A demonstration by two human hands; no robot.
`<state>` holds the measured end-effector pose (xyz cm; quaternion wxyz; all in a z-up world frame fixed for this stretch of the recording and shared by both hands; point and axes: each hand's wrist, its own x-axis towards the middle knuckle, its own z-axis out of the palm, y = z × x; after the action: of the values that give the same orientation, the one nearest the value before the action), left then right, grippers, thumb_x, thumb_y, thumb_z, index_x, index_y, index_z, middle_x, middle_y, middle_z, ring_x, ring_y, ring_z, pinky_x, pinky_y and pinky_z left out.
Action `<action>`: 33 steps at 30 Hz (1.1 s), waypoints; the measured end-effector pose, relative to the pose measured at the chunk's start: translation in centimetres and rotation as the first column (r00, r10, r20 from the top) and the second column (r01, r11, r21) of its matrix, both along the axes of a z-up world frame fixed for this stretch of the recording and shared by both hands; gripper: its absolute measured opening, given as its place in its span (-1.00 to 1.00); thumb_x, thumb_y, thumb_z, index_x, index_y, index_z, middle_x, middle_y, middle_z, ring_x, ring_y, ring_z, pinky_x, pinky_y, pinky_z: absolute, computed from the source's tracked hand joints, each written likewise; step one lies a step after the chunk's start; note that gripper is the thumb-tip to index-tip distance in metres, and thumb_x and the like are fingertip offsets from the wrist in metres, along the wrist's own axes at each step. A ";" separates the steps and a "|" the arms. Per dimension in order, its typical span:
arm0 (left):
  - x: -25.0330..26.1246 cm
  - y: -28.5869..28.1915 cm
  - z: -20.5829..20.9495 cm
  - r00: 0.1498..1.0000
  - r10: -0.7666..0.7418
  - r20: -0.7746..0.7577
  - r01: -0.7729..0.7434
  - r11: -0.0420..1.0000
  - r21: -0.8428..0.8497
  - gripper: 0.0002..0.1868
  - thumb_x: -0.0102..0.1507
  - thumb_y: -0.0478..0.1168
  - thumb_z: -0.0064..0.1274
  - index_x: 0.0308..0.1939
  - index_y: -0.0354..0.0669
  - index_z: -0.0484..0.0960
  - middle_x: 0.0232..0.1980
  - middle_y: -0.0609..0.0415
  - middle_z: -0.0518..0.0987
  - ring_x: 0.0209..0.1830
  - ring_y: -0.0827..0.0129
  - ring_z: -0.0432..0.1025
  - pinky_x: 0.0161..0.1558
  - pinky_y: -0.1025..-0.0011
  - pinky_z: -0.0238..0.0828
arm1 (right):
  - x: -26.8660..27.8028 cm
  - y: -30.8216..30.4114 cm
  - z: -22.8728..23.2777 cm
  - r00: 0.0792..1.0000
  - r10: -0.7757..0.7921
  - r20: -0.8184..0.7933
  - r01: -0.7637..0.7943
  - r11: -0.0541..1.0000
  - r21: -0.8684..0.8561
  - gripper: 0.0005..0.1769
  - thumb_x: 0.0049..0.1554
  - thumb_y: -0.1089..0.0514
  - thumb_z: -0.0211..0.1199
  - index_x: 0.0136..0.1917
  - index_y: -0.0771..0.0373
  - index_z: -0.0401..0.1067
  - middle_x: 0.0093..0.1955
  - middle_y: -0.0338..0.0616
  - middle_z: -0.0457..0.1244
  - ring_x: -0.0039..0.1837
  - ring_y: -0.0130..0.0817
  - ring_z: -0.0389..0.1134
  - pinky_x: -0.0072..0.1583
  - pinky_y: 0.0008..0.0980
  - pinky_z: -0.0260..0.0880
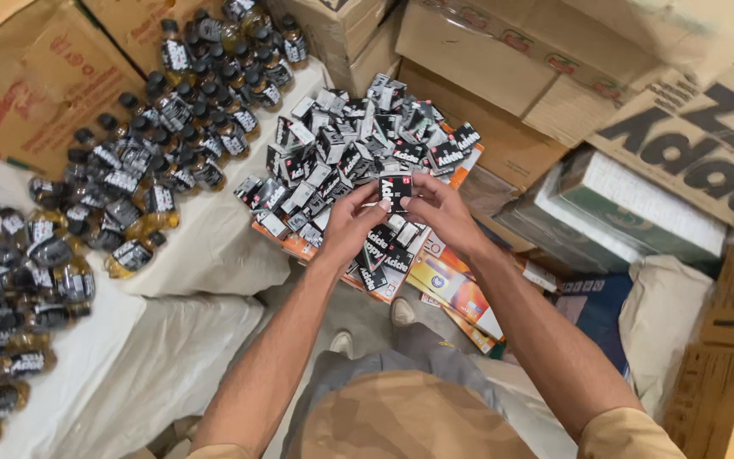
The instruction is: The person repeatedly picks small black-and-white boxes from a pile and places them in neat rows on a stack of white-wrapped packages. The person handles the boxes one at a time, arranging them in a grid pattern on top of the larger packages.
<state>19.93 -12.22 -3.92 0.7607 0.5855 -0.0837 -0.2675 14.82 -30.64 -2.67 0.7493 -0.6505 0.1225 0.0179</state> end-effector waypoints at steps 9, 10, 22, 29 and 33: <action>-5.9 -3.4 1.1 0.919 -0.394 0.033 0.394 0.919 0.003 -0.44 0.23 -0.27 0.26 0.32 -0.24 0.51 -0.03 -0.01 0.59 -0.31 0.49 0.53 -0.19 0.46 0.64 | -13.9 2.7 5.8 0.886 -0.461 -0.057 0.462 0.887 0.008 -0.53 0.09 0.20 0.30 0.29 0.13 0.44 0.02 -0.22 0.32 0.04 -0.45 0.38 0.14 -0.32 0.53; -7.5 -4.1 1.7 0.894 -0.447 0.034 0.447 0.894 -0.004 -0.44 0.23 -0.26 0.26 0.31 -0.25 0.52 -0.03 -0.01 0.60 -0.31 0.50 0.52 -0.19 0.48 0.62 | -16.2 2.7 5.9 0.861 -0.507 -0.050 0.507 0.862 0.000 -0.53 0.09 0.19 0.30 0.30 0.12 0.43 0.02 -0.24 0.32 0.04 -0.47 0.37 0.14 -0.34 0.53; -32.6 -13.8 2.3 0.495 -0.868 0.042 0.869 0.495 -0.013 -0.43 0.15 -0.26 0.34 0.24 -0.18 0.58 -0.05 0.00 0.62 -0.32 0.46 0.56 -0.25 0.53 0.64 | -46.4 3.0 7.1 0.479 -0.876 -0.055 0.873 0.482 -0.075 -0.55 0.09 0.16 0.34 0.27 0.11 0.45 0.06 -0.27 0.33 0.09 -0.49 0.35 0.17 -0.37 0.48; -50.9 -15.6 2.1 0.298 -0.955 0.001 0.954 0.298 -0.020 -0.41 0.13 -0.27 0.36 0.24 -0.15 0.58 -0.03 -0.01 0.61 -0.33 0.48 0.56 -0.26 0.52 0.64 | -65.8 4.2 5.5 0.337 -0.939 -0.062 0.934 0.342 -0.100 -0.53 0.08 0.18 0.34 0.28 0.09 0.45 0.04 -0.29 0.35 0.09 -0.52 0.36 0.18 -0.39 0.47; -59.8 -15.9 2.3 0.235 -0.972 -0.024 0.971 0.236 -0.029 -0.40 0.11 -0.25 0.38 0.23 -0.16 0.58 -0.04 0.00 0.60 -0.35 0.48 0.55 -0.27 0.52 0.64 | -74.6 5.1 6.0 0.281 -0.957 -0.072 0.950 0.288 -0.117 -0.53 0.08 0.20 0.33 0.28 0.10 0.46 0.05 -0.29 0.35 0.10 -0.50 0.36 0.19 -0.38 0.46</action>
<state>-39.85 -28.11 -1.63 0.4363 0.4005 -0.4149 -0.6907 -59.75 -25.58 3.34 0.5858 -0.4653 0.5339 -0.3940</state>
